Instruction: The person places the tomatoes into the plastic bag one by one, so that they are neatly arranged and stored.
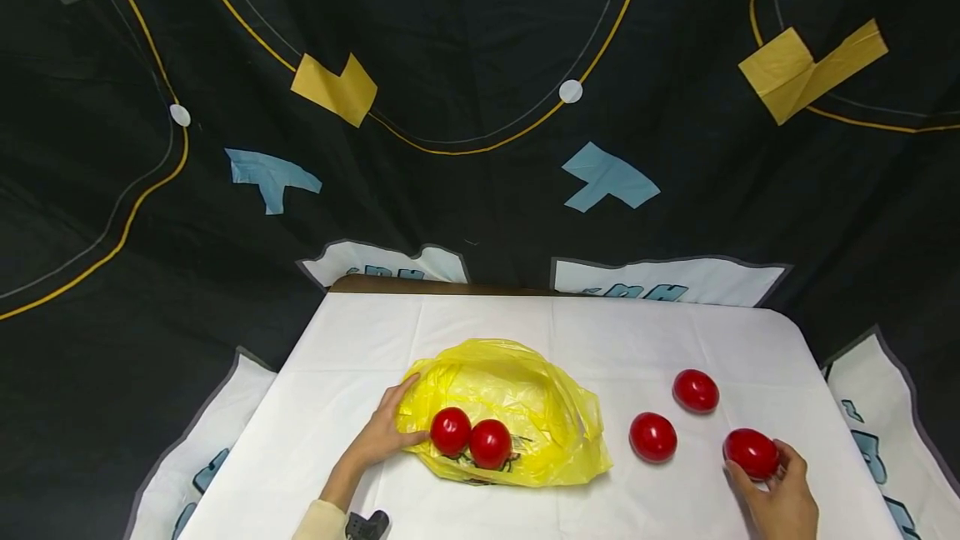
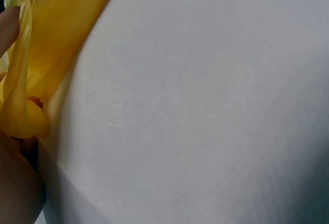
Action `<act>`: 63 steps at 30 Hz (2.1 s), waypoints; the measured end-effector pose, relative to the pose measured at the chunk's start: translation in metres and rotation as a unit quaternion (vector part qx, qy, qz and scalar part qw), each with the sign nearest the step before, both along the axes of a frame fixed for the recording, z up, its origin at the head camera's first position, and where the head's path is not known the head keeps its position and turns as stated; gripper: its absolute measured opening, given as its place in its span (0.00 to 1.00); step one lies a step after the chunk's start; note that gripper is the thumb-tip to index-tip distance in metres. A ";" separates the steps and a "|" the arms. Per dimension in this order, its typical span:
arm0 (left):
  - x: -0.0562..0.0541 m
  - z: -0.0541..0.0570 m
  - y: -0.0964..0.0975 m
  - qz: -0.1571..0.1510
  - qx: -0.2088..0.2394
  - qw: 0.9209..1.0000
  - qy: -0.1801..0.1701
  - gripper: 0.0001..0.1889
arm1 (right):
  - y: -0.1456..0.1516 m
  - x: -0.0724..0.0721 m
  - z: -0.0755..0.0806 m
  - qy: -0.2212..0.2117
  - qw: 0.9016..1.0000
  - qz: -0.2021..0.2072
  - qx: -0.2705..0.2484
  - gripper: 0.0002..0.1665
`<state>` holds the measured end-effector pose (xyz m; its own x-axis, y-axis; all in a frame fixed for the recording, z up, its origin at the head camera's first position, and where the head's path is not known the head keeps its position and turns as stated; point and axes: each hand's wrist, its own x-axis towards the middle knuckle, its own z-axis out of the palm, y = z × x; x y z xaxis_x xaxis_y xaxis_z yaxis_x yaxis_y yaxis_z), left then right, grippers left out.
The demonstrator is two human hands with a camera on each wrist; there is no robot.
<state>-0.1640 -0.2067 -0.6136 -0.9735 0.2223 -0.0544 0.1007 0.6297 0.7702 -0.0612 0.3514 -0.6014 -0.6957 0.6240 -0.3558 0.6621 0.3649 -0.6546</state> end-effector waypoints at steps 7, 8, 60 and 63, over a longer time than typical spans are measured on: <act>0.000 0.001 0.000 -0.003 0.004 1.000 0.007 0.53 | -0.001 -0.002 0.000 0.009 1.000 -0.010 0.003 0.56; 0.000 0.002 0.000 -0.003 0.005 1.000 0.007 0.53 | -0.001 -0.002 0.000 0.009 1.000 -0.011 0.001 0.56; 0.001 0.002 0.000 0.000 0.003 1.000 0.002 0.53 | -0.064 0.022 0.091 0.094 0.993 0.028 -0.066 0.62; 0.001 0.003 0.001 0.001 0.005 1.000 -0.002 0.53 | -0.069 0.023 0.094 0.098 0.993 0.042 -0.057 0.62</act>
